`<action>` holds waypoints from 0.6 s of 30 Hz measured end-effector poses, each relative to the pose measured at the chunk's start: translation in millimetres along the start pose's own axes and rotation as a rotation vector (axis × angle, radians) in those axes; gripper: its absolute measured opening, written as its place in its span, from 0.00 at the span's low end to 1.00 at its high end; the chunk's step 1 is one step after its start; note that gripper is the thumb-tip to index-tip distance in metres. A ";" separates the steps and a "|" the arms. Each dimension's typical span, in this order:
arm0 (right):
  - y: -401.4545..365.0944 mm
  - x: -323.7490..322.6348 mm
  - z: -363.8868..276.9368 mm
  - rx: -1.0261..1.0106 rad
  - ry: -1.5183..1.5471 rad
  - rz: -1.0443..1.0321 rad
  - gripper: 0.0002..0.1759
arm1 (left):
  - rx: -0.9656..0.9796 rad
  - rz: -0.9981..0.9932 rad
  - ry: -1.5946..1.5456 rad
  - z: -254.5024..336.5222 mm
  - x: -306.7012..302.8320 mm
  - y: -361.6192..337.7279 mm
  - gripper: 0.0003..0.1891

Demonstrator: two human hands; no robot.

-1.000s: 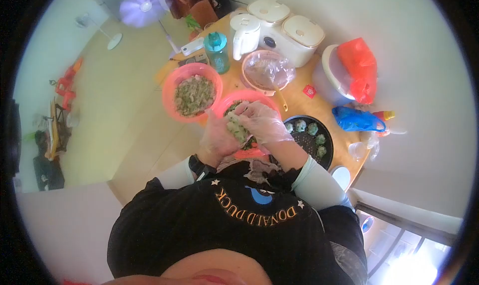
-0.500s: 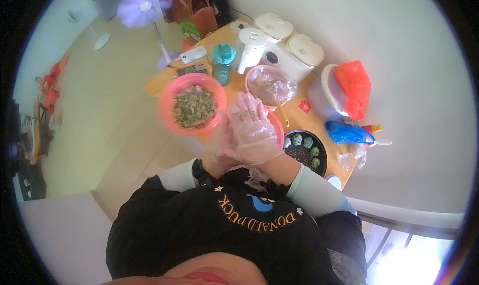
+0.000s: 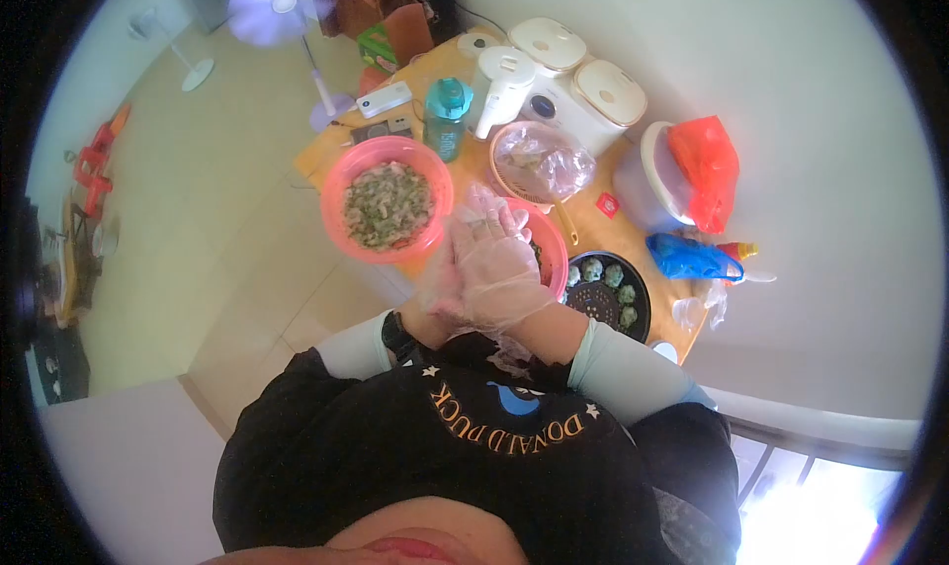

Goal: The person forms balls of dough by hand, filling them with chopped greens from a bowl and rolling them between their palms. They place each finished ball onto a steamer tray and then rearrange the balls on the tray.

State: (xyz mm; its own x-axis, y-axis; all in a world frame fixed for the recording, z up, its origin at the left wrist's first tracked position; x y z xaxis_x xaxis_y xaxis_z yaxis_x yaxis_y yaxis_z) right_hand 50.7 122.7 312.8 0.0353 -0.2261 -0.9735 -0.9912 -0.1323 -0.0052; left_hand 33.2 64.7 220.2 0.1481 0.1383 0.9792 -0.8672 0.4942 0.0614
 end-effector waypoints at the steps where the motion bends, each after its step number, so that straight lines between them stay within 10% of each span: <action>1: -0.9 0.6 -0.5 -0.016 0.074 -0.014 0.59 | -0.021 -0.016 -0.019 2.1 -1.9 -1.4 0.40; 6: 6.4 12.6 11.9 0.014 0.097 0.016 0.61 | -0.121 -0.103 -0.118 11.5 -4.9 0.5 0.41; 9: 11.5 14.0 28.7 0.181 0.498 0.024 0.59 | -0.174 -0.089 -0.166 15.7 10.4 1.8 0.42; 12: 0.8 -3.3 34.8 -0.139 1.465 0.200 0.48 | -0.187 -0.008 -0.275 12.4 16.2 1.5 0.41; 18: -12.1 -25.2 45.6 0.074 0.613 0.426 0.18 | -0.108 0.120 -0.309 15.8 17.7 9.6 0.34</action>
State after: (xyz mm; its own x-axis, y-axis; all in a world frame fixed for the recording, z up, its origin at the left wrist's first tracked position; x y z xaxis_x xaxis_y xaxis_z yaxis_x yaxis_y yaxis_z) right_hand 56.0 174.1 326.9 -0.3104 -0.7432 -0.5927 -0.9401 0.1476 0.3073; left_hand 20.0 58.3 241.2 -0.1176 -0.0571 0.9914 -0.8119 0.5805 -0.0628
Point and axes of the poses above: each hand's wrist, its own y-axis towards the middle knuckle, its own x-axis out of the palm, z = x × y, the point moved 3 cm from there along y, towards the middle knuckle, and after that the axes turned 11 degrees about x, right-handed, at the moved point
